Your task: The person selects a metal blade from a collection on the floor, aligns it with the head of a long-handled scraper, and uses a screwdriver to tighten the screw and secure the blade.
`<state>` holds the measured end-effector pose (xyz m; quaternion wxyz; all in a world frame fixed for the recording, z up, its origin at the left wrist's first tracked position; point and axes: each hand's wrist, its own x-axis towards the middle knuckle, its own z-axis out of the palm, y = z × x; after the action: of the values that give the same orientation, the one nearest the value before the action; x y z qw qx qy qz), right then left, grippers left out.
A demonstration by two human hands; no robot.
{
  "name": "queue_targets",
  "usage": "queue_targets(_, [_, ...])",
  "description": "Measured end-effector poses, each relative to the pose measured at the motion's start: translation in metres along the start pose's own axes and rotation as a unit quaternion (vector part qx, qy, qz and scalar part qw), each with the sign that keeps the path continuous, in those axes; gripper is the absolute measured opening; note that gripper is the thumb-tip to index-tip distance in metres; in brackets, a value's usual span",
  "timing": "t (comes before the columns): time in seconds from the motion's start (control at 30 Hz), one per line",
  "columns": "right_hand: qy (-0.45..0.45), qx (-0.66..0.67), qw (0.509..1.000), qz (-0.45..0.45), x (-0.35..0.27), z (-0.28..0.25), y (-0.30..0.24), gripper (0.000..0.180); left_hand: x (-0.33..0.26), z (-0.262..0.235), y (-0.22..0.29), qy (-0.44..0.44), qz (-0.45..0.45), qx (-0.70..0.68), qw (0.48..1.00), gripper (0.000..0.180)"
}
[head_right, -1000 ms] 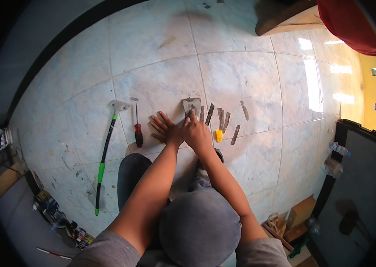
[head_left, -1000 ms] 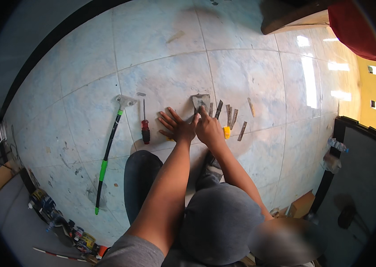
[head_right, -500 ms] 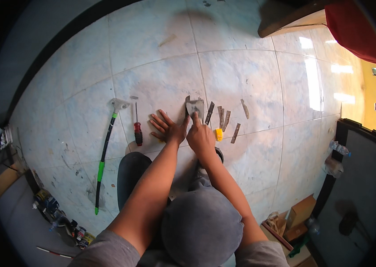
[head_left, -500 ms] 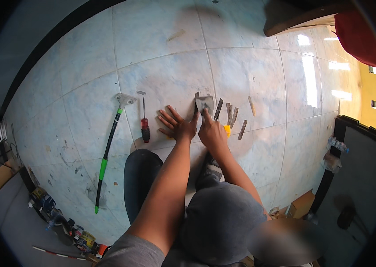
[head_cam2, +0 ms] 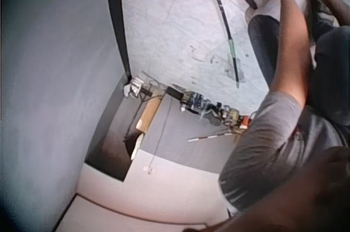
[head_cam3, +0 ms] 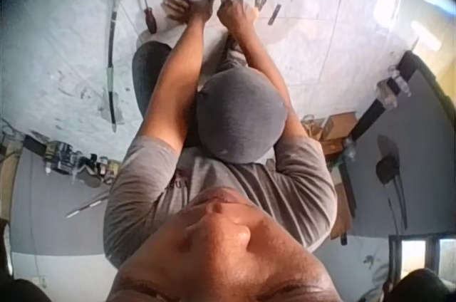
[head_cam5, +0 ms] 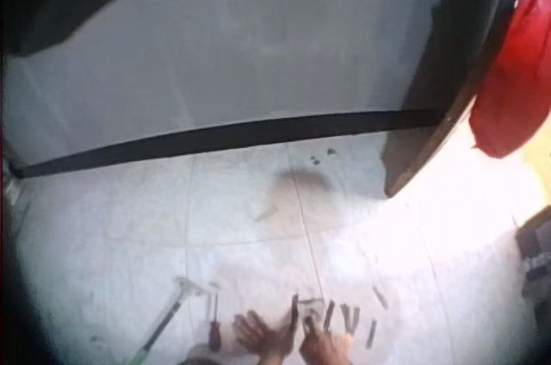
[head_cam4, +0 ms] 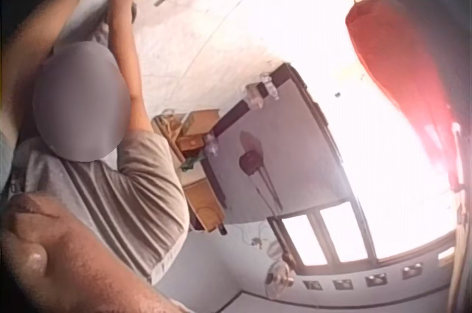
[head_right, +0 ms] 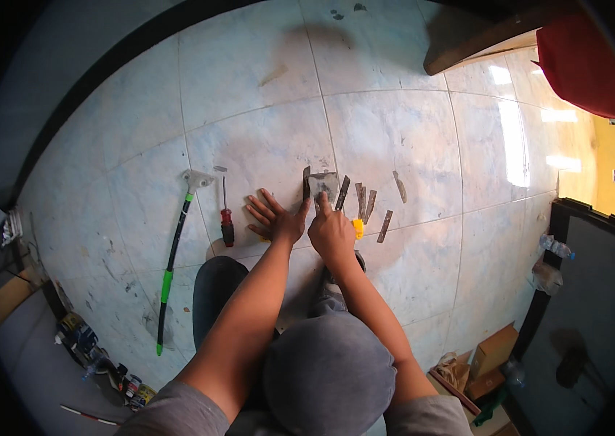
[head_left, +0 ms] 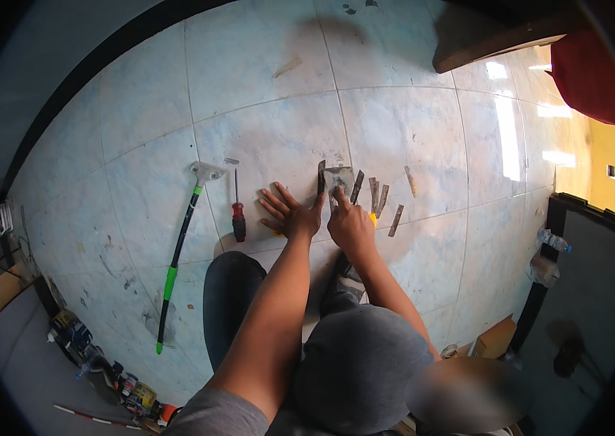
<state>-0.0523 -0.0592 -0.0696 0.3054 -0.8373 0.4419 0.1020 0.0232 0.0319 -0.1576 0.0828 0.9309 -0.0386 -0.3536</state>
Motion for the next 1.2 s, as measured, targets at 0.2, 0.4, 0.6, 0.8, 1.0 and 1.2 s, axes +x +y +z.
queue_targets(0.2, [0.012,0.011,1.000,0.002,0.011,-0.001,-0.005,0.055,0.007,0.001,-0.002,0.000,0.002,-0.011,1.000,0.143])
queue_targets(0.4, [0.014,0.010,1.000,0.003,-0.005,0.004,-0.004,0.054,0.005,-0.003,-0.002,-0.009,-0.011,-0.009,1.000,0.144])
queue_targets(0.6, [-0.004,0.002,1.000,0.010,-0.006,0.001,0.003,0.054,0.002,-0.001,0.003,-0.013,-0.002,-0.013,1.000,0.144])
queue_targets(0.8, [0.027,0.026,0.999,-0.010,0.007,0.007,-0.005,0.053,0.007,0.002,-0.007,0.003,-0.005,-0.002,1.000,0.145])
queue_targets(1.0, [0.011,0.007,1.000,0.012,-0.001,0.007,-0.002,0.053,0.006,0.002,-0.004,0.001,0.001,-0.015,1.000,0.145])
queue_targets(1.2, [0.012,-0.016,1.000,0.004,-0.008,0.009,0.004,0.052,0.005,0.000,0.000,-0.005,-0.006,-0.008,1.000,0.145])
